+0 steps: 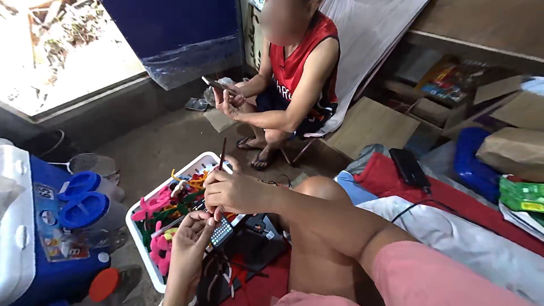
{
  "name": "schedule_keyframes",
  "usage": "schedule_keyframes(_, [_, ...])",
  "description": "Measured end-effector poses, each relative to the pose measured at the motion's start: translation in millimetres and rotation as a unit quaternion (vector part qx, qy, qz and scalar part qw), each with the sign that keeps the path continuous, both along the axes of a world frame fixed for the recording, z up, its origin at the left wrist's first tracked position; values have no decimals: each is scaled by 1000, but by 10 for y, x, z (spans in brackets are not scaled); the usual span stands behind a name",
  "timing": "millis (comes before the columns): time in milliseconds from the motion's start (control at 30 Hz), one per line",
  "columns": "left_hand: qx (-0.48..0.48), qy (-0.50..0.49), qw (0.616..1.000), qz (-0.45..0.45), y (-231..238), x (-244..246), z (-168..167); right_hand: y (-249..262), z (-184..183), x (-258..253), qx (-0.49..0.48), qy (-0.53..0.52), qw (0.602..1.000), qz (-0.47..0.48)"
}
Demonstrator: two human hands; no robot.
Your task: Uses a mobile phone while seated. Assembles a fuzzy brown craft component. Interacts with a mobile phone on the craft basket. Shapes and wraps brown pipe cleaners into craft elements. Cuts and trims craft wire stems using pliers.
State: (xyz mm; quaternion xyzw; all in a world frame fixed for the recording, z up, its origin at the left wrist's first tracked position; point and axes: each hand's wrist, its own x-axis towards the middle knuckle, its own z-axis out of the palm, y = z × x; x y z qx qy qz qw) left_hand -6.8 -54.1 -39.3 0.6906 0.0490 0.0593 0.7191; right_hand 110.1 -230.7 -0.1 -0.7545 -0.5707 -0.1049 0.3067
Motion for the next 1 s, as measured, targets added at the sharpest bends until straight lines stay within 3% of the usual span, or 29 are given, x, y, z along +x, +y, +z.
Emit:
schedule_keyframes(100, [-61,26,998,-16,25,-51,-33,-12,-8,-30,-5,-4,1000,7])
schedule_keyframes(333, [19,-26,999,8,32,-140,46,-1,-12,-79,-1,-39,998,-53])
schedule_keyframes(500, [81,-54,995,39,1,-120,118,34,-38,-109,28,-45,998,-33])
schedule_keyframes(833, [58,9,998,-13,30,-118,119,12,-36,-91,20,-53,998,-19])
schedule_keyframes(1000, [42,3,999,2,6,-97,121,-20,-5,-75,23,-68,997,-18])
